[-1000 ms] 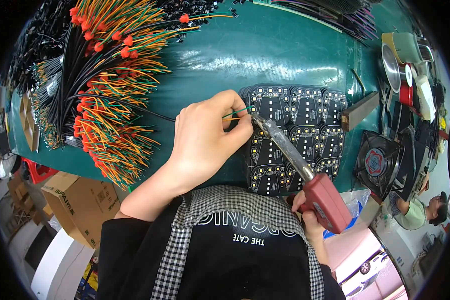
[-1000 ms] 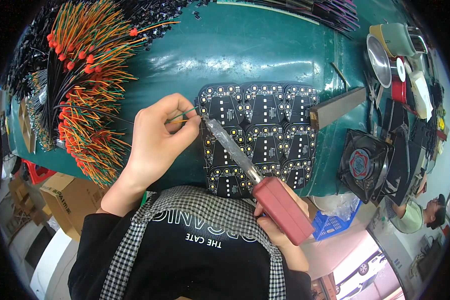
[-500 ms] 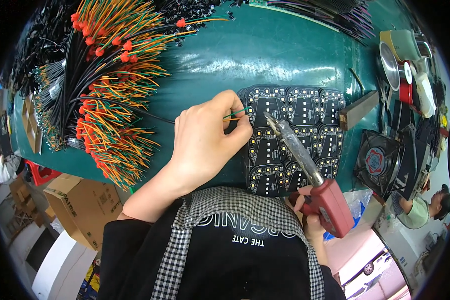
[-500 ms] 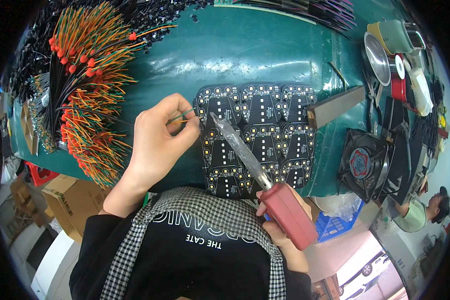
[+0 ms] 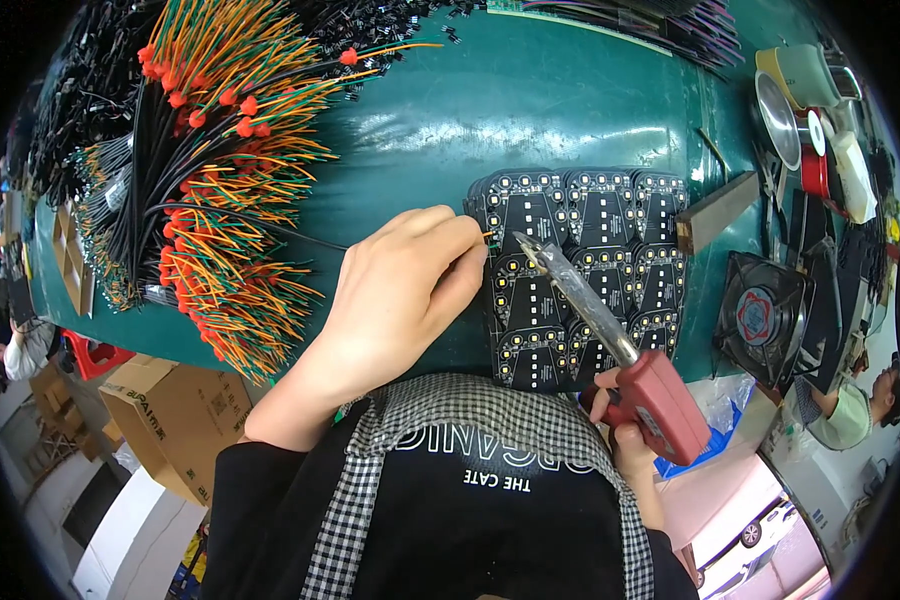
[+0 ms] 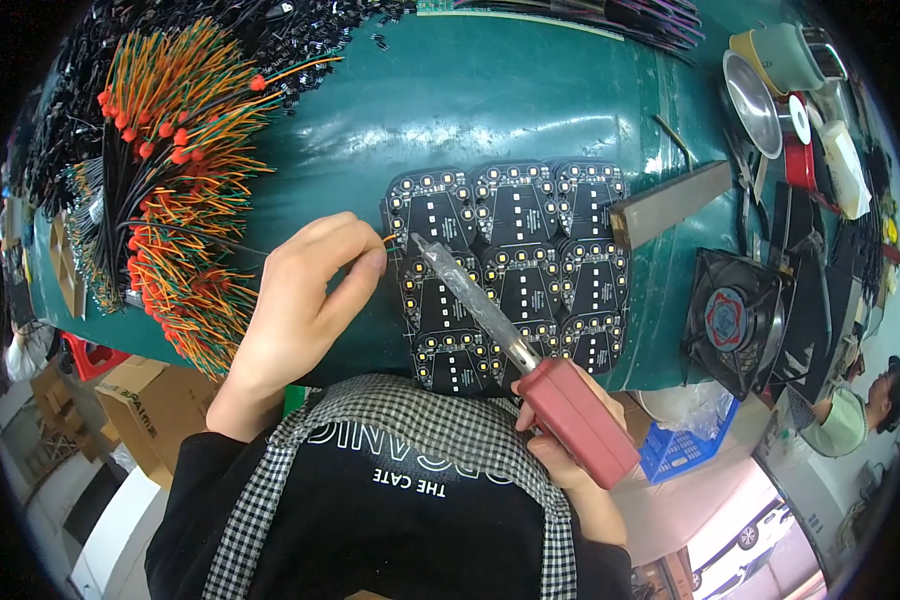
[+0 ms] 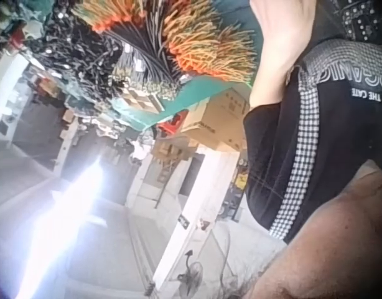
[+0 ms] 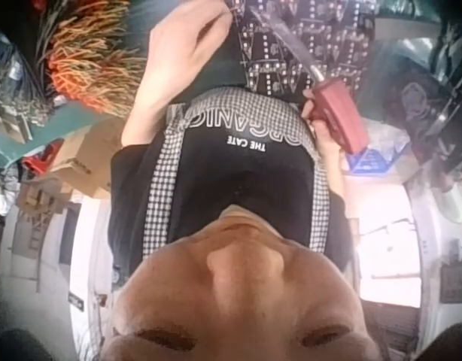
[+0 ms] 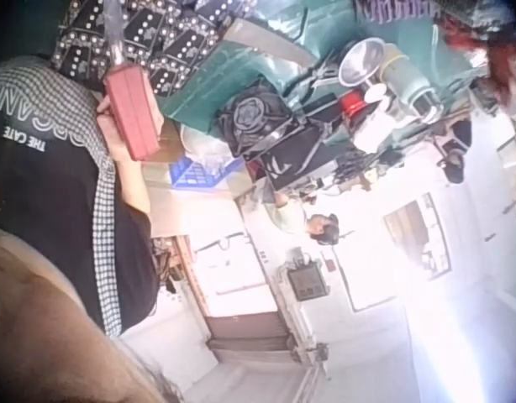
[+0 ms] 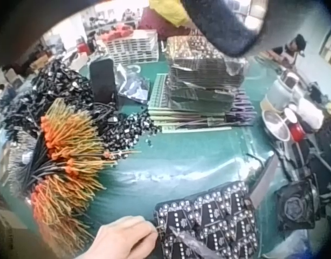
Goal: The person solders wires to LED circuit boards at a workstation using a soldering iron.
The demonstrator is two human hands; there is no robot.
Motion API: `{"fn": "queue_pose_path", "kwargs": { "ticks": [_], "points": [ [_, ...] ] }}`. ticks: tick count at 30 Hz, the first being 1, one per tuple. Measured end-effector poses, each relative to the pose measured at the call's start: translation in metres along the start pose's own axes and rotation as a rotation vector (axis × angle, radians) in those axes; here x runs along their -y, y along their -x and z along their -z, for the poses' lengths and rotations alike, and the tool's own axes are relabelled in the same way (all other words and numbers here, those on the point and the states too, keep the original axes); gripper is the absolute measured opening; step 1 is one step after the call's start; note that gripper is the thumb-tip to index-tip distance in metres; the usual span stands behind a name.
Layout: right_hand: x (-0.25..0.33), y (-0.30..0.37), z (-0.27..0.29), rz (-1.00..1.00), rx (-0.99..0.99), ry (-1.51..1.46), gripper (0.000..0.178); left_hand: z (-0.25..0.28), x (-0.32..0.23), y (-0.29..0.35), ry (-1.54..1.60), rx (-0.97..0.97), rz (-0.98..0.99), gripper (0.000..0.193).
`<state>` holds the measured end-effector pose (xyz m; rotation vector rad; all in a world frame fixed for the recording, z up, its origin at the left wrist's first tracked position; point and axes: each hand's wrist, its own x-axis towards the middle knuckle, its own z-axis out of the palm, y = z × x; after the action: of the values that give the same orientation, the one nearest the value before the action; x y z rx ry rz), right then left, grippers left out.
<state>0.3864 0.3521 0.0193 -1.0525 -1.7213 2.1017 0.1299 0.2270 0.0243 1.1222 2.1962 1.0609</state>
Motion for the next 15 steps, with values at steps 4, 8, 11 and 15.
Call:
{"fn": "queue_pose_path", "kwargs": {
  "ticks": [4, 8, 11, 15],
  "points": [
    [-0.011, 0.005, 0.000, 0.081, -0.041, 0.052, 0.081, -0.001, -0.003, -0.002, -0.061, 0.052, 0.037, 0.006],
    [-0.033, 0.012, 0.023, 0.208, 0.047, 0.280, 0.074, -0.003, -0.002, -0.003, -0.069, 0.046, 0.041, 0.006],
    [-0.035, 0.012, 0.025, 0.264, 0.085, 0.364, 0.073, -0.005, -0.005, -0.002, -0.088, 0.033, 0.060, 0.006],
    [-0.033, 0.012, 0.024, 0.230, 0.096, 0.360, 0.071, -0.007, -0.006, -0.003, -0.092, 0.016, 0.062, 0.007]
  ]
}}
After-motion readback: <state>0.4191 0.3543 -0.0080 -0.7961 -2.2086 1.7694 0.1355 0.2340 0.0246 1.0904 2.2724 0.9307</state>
